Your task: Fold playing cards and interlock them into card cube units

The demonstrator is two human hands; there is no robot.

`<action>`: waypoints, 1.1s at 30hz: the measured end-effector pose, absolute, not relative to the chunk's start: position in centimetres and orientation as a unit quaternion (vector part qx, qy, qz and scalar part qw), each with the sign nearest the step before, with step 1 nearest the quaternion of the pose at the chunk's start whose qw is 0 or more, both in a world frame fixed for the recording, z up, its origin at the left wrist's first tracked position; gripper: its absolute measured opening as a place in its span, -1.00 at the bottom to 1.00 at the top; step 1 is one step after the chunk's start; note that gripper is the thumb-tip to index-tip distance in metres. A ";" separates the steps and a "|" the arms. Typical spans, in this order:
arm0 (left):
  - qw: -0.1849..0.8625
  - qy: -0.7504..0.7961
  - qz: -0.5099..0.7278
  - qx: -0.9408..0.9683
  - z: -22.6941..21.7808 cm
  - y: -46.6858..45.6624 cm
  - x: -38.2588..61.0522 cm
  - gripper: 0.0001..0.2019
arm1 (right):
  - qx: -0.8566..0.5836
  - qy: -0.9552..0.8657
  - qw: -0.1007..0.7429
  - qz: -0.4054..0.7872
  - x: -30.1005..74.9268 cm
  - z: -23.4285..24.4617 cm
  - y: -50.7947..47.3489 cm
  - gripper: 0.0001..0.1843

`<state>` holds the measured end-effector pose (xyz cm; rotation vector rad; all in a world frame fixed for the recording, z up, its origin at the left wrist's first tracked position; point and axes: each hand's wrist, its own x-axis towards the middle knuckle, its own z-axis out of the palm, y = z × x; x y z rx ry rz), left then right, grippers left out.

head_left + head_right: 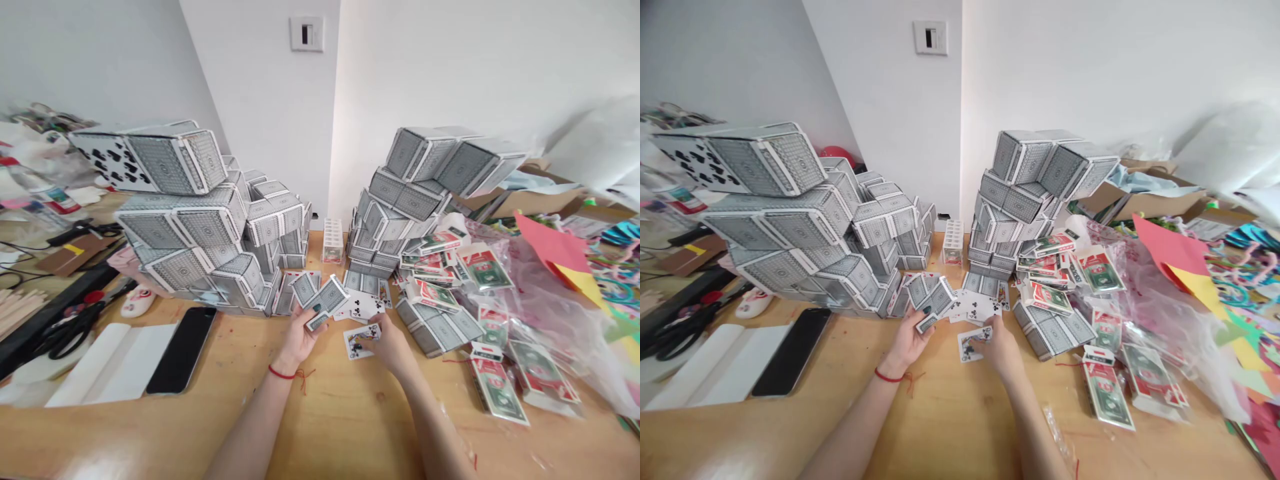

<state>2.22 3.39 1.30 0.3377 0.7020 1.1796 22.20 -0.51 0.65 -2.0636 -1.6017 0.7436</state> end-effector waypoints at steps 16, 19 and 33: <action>0.719 0.365 0.565 0.176 1.6 3.2 3.6 -0.58 | -0.487 -0.388 0.631 0.463 18.3 3.7 -1.5 -0.68; 0.715 0.368 0.569 0.173 1.4 3.3 3.5 -0.58 | -0.491 -0.389 0.622 0.470 18.3 3.2 -1.4 -0.67; 0.708 0.379 0.567 0.184 1.1 3.6 3.3 -0.64 | -0.500 -0.383 0.609 0.483 18.7 2.9 -1.1 -0.65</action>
